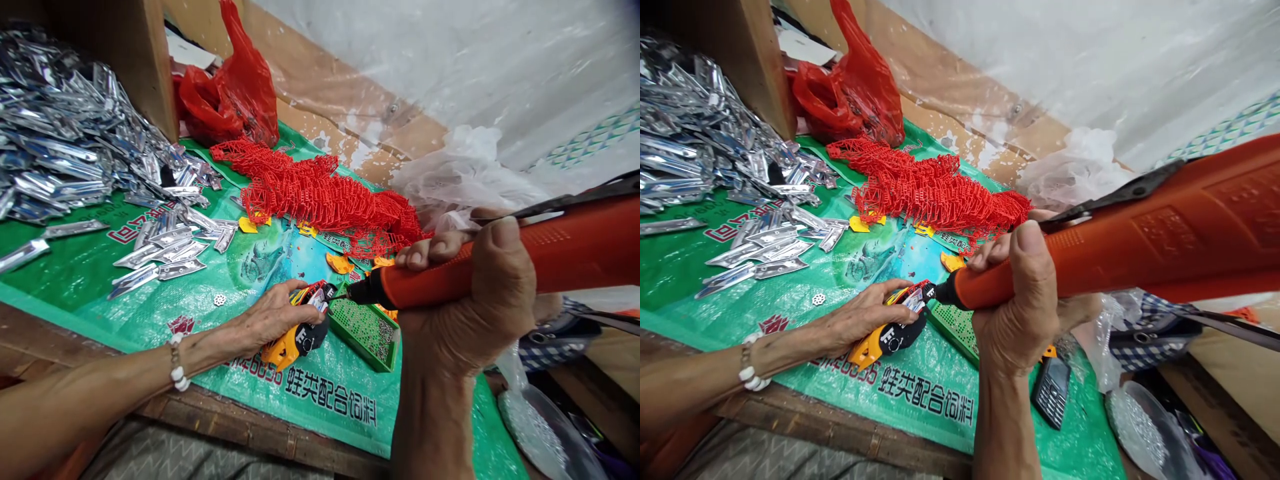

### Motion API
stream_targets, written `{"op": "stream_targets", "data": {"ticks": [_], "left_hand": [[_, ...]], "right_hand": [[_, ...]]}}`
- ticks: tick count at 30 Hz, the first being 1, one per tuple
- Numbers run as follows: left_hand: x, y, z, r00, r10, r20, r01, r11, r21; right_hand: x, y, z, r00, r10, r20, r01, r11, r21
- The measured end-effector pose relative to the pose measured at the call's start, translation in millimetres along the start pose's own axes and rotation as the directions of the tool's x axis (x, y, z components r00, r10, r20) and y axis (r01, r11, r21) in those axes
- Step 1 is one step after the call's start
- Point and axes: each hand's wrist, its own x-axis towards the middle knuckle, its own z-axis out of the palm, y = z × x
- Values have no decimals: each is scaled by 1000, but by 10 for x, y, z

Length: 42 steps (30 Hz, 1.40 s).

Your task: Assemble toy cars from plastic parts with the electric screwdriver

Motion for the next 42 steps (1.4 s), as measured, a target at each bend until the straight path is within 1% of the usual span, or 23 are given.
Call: {"op": "stream_targets", "data": {"ticks": [4,7,12,18,21,25,30,36,39,42], "left_hand": [[-2,20,2,1000,-21,17,21,1000,-1],[-4,27,3,999,-26,24,27,1000,-10],[-15,17,-2,1000,-19,-14,20,999,34],[2,32,7,998,-39,41,39,999,0],[12,25,2,999,-30,39,30,999,10],[8,10,-15,1000,-26,14,25,999,47],[5,7,-17,1000,-7,18,6,999,52],[21,-33,-11,1000,8,14,-8,999,34],[25,-48,-5,1000,6,14,-6,1000,27],[27,-59,0,998,49,34,-49,999,2]], "right_hand": [[-6,7,39,998,4,-56,-4,1000,2],[-14,4,52,997,8,-71,-9,1000,-13],[-21,3,29,999,-19,-39,18,1000,-19],[-13,18,-24,999,-42,-4,42,999,-17],[-2,32,-44,999,-43,27,44,999,-24],[-4,51,-55,997,-70,17,69,998,4],[-12,58,-82,992,-90,94,89,996,13],[-2,55,-85,995,-72,70,71,997,12],[-3,53,-85,993,-85,79,84,996,21],[-15,63,-95,990,-86,111,82,996,43]]}}
